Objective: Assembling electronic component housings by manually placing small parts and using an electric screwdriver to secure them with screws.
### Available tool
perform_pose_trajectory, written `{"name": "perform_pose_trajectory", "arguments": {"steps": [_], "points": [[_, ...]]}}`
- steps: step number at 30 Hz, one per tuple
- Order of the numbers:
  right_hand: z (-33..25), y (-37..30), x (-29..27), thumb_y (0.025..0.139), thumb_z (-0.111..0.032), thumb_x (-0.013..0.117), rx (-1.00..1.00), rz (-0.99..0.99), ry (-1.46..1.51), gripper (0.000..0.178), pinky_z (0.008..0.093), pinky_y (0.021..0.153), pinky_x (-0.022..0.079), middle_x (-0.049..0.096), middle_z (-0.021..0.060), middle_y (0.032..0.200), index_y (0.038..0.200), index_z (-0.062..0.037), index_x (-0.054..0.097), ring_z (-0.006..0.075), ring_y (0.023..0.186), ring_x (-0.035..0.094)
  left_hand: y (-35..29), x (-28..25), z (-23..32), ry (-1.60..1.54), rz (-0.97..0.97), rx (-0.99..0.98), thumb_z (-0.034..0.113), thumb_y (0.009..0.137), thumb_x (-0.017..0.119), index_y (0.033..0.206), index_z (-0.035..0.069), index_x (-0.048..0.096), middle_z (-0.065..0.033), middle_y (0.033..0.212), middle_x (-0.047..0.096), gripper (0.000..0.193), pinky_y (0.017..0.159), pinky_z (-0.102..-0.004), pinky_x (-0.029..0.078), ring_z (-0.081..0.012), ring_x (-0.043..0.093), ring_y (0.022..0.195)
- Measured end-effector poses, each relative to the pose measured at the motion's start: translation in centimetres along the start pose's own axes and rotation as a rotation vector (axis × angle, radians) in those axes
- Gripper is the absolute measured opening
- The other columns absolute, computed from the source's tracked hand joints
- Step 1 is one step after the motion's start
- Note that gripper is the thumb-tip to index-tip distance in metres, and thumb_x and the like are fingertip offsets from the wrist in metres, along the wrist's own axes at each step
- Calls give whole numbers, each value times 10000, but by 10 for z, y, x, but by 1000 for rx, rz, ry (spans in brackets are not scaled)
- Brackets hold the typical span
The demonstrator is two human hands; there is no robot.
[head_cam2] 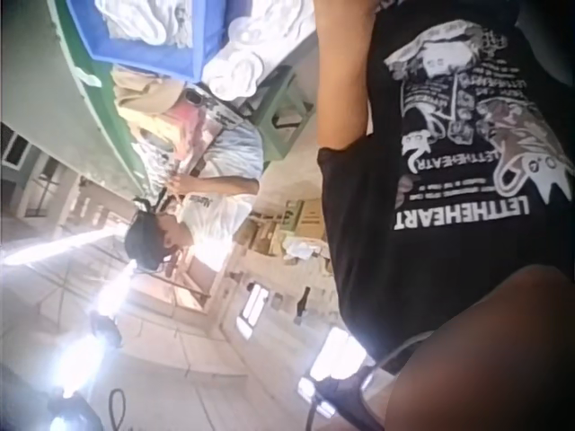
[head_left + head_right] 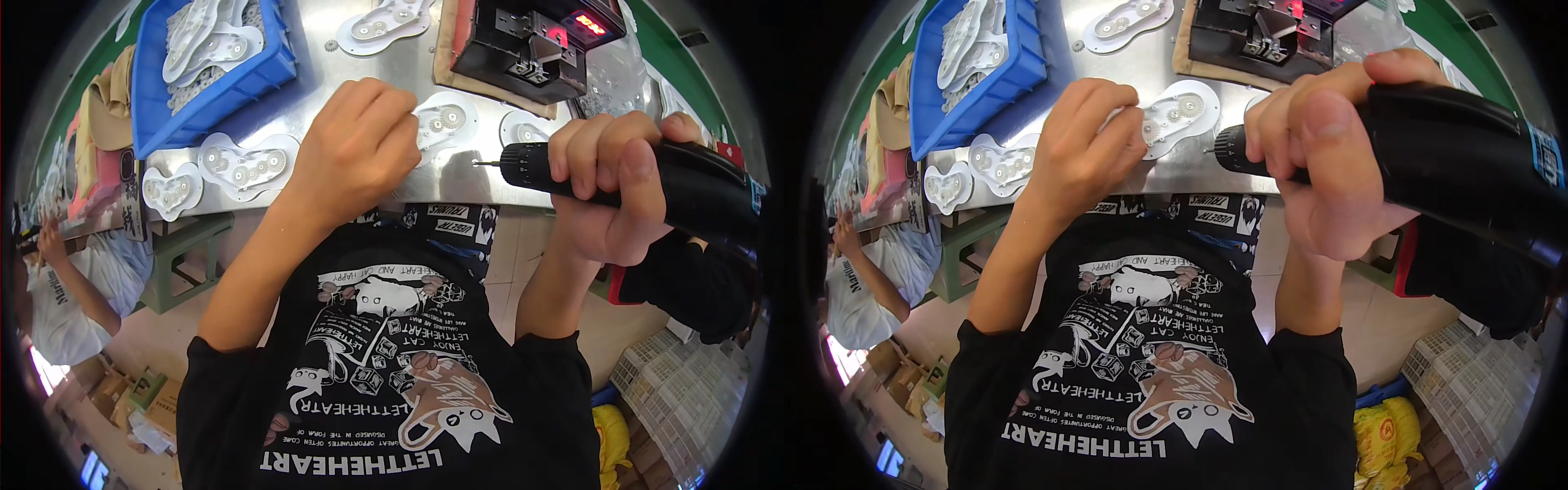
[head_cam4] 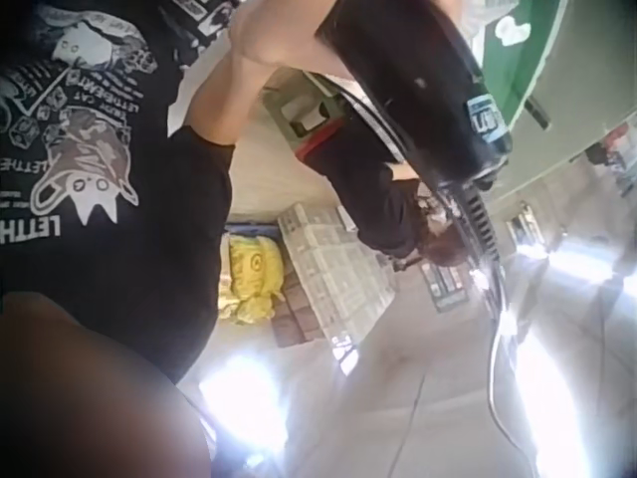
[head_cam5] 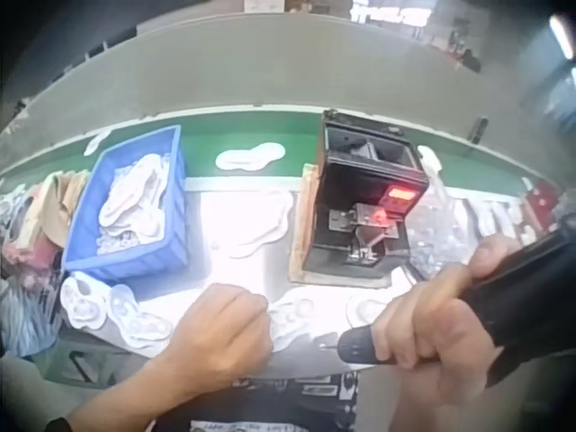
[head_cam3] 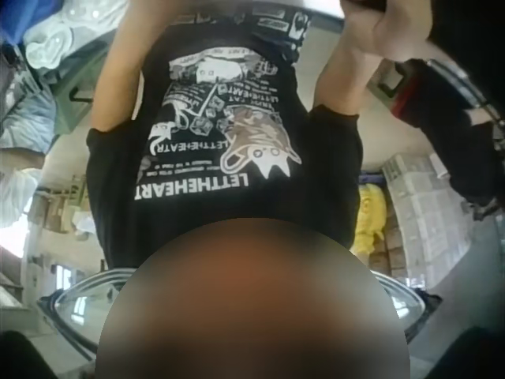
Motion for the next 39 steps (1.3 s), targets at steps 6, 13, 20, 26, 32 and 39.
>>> {"name": "perform_pose_trajectory", "arguments": {"steps": [6,13,20,26,32,39], "points": [[-5,-3,-10,984,-65,467,20,30,9,386,366,565,438,418,33,725,1369,-93,473,145,558,414,1,13,4,-72,-123,96,39,646,716,785,-20,613,-104,954,621,183,725,-378,524,-269,617,879],[-5,-7,-15,975,-64,480,46,69,36,377,374,577,437,415,27,725,1350,-107,492,150,563,418,3,17,2,-107,-179,95,42,659,729,815,-16,644,-101,978,634,187,774,-377,550,-274,627,910],[-2,-4,-17,967,-64,486,41,77,14,386,374,577,437,420,29,725,1351,-107,495,149,560,416,3,5,1,-203,-350,100,85,718,772,918,5,700,-105,1061,644,227,827,-393,553,-297,630,979],[0,-5,-16,963,-58,477,43,81,20,380,373,577,438,420,33,726,1340,-100,491,149,561,419,-14,5,5,-165,-341,19,135,745,818,1025,-4,706,-126,1177,642,332,895,-402,548,-325,628,1066],[1,6,-3,962,-55,477,32,-43,-2,403,389,575,454,441,43,737,1361,-85,438,156,560,441,-17,10,10,-217,-257,-15,189,716,851,1152,-7,678,-138,1225,625,508,929,-446,522,-334,612,1096],[44,12,26,920,21,528,54,-62,97,436,389,547,476,496,66,743,1345,-37,452,154,531,481,-36,4,3,35,-221,-311,295,760,848,1203,30,675,-135,1260,596,544,983,-486,444,-364,541,1168]]}}
Point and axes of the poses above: each hand's wrist, its own y-axis towards the middle knuckle, its own x-axis out of the palm, z = x × y, the point moved 5 cm from there along y, towards the middle knuckle
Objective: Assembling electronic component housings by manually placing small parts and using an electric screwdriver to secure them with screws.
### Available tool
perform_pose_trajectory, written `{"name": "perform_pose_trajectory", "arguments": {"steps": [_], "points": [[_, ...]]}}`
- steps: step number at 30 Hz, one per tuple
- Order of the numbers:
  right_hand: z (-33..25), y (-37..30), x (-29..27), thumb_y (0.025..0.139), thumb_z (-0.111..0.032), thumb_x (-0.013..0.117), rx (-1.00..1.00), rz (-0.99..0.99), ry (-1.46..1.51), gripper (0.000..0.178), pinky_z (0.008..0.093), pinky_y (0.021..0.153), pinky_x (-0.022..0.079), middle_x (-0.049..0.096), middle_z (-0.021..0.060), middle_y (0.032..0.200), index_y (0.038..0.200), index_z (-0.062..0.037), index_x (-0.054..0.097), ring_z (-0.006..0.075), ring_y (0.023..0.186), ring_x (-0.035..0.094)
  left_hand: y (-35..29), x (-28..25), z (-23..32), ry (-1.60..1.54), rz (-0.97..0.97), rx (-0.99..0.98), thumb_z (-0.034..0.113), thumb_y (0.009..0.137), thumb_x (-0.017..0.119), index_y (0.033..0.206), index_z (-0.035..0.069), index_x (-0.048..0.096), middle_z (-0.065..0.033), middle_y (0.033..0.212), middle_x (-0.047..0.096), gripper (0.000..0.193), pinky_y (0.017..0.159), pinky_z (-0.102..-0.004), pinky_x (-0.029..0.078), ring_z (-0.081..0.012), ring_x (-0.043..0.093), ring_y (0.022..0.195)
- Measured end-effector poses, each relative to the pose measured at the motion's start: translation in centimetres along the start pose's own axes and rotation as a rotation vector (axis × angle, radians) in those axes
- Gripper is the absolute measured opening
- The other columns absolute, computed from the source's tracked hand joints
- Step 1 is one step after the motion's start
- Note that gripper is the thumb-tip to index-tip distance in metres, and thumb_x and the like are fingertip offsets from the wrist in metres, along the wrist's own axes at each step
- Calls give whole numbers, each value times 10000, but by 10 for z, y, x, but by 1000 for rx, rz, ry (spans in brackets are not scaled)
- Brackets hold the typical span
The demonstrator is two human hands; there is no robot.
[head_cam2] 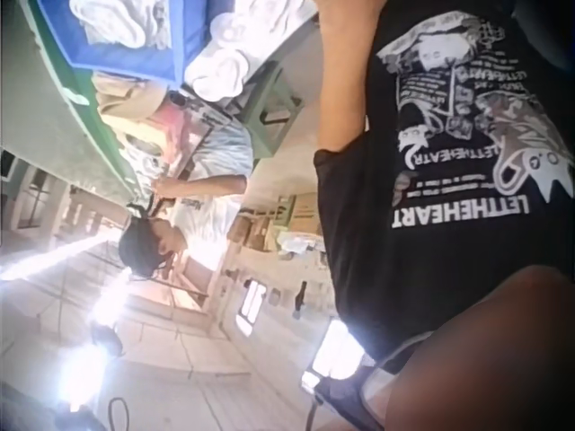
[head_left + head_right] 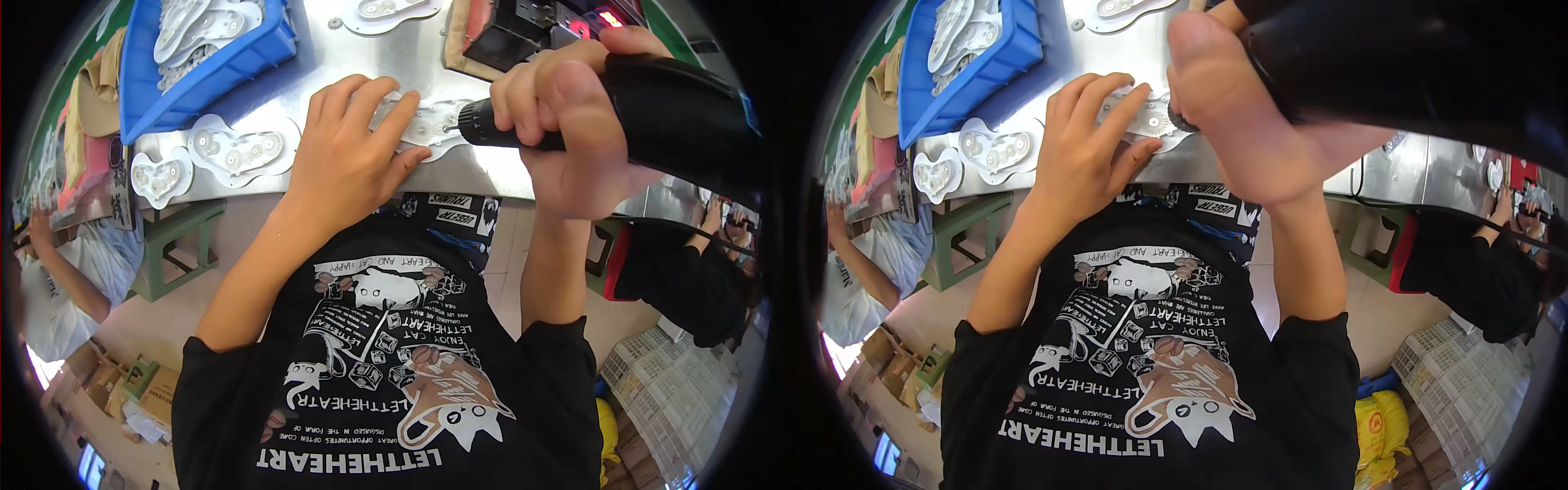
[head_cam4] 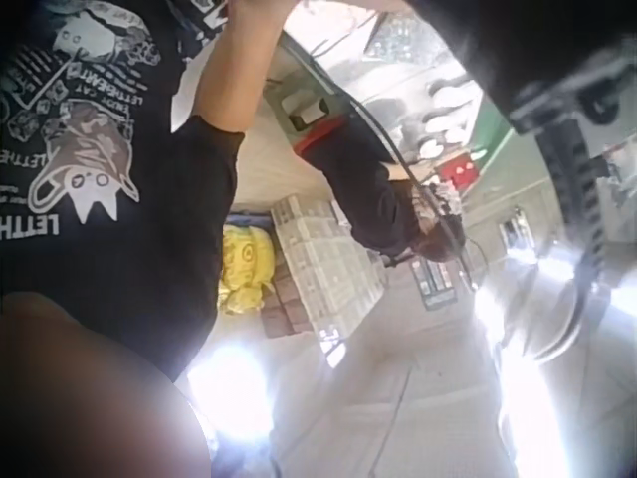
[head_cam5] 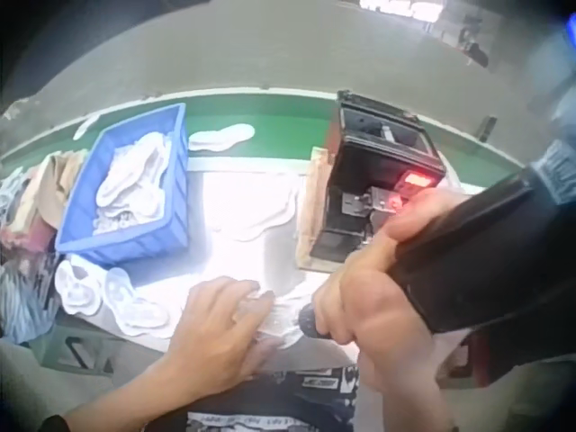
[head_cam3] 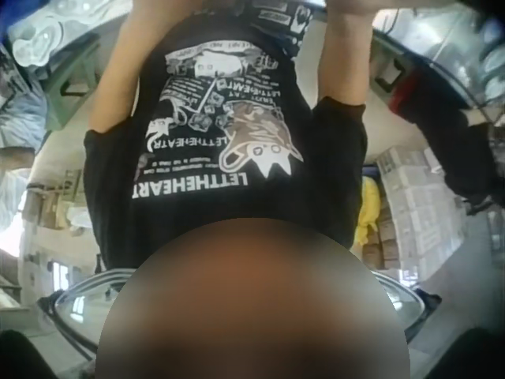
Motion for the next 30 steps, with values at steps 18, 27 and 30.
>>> {"name": "perform_pose_trajectory", "arguments": {"steps": [18,27,30], "points": [[9,4,16,942,-2,502,0,-101,-186,382,391,525,462,490,86,715,1315,-28,426,160,523,456,-4,3,-7,-122,24,-86,284,768,853,1234,82,686,-81,1281,602,535,994,-468,459,-346,534,1174],[16,4,25,937,12,527,22,-244,-313,369,355,520,448,475,76,704,1278,-88,427,135,501,429,-4,1,-9,-213,89,-155,237,722,885,1201,74,695,-101,1259,610,541,985,-447,471,-348,550,1159],[22,5,24,935,9,541,57,-207,-275,342,353,521,449,475,65,701,1251,-81,445,127,494,422,-8,-15,-14,-209,133,-193,195,724,880,1145,62,706,-113,1212,624,474,974,-439,474,-348,560,1141]]}}
Point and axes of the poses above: each hand's wrist, its own y-axis towards the middle knuckle, its own x-axis out of the palm, z = x × y, the point moved 5 cm from there along y, towards the middle knuckle
